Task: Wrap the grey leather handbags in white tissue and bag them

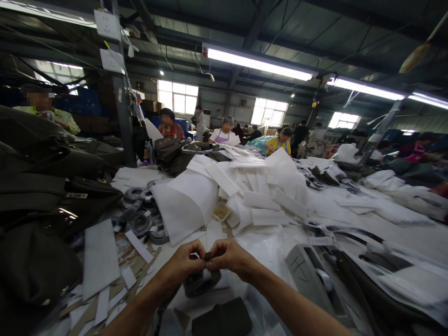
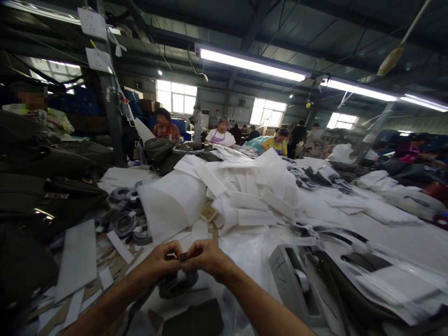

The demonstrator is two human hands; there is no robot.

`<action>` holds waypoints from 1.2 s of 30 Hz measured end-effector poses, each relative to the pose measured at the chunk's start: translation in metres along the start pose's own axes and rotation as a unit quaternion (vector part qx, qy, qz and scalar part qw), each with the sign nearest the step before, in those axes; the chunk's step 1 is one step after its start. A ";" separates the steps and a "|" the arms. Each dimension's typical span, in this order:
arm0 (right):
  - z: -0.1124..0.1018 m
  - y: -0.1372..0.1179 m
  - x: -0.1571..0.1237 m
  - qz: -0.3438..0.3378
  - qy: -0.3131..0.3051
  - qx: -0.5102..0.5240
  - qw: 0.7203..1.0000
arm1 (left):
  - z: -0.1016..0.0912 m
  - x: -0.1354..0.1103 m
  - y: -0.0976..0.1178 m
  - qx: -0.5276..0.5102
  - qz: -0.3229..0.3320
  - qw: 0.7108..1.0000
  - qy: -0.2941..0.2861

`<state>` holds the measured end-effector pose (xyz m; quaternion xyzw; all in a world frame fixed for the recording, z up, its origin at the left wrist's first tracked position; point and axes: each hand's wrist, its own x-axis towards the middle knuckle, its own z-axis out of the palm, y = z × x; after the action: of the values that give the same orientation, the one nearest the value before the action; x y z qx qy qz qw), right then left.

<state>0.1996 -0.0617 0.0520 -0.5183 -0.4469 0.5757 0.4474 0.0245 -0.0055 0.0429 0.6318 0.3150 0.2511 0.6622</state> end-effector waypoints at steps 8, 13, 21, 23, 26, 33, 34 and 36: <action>0.012 0.002 -0.004 -0.095 0.088 -0.133 0.983 | -0.001 0.000 0.001 -0.032 -0.015 0.999 -0.002; 0.010 0.009 -0.011 -0.226 0.106 -0.263 0.932 | -0.001 0.007 -0.002 -0.095 -0.032 0.995 -0.009; -0.014 0.022 -0.017 -0.380 -0.038 -0.457 0.803 | -0.008 0.020 -0.018 -0.114 -0.073 0.990 -0.024; -0.013 0.022 -0.019 -0.365 -0.016 -0.458 0.811 | -0.010 0.020 -0.018 -0.103 -0.068 0.992 -0.037; -0.009 0.022 -0.020 -0.319 0.030 -0.433 0.842 | -0.014 0.012 -0.014 -0.066 -0.043 0.995 -0.057; -0.004 0.027 -0.009 -0.195 0.043 -0.323 0.925 | -0.013 -0.013 -0.012 0.081 0.047 0.995 -0.031; -0.004 0.029 -0.007 -0.188 0.042 -0.317 0.929 | -0.011 -0.014 -0.013 0.099 0.065 0.993 -0.018; -0.003 0.032 -0.005 -0.188 0.042 -0.322 0.927 | -0.006 -0.015 -0.016 0.129 0.099 0.987 0.002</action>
<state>0.2010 -0.0726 0.0218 -0.5646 -0.6782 0.2841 0.3748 0.0090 -0.0131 0.0289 0.7394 0.2823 0.2739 0.5464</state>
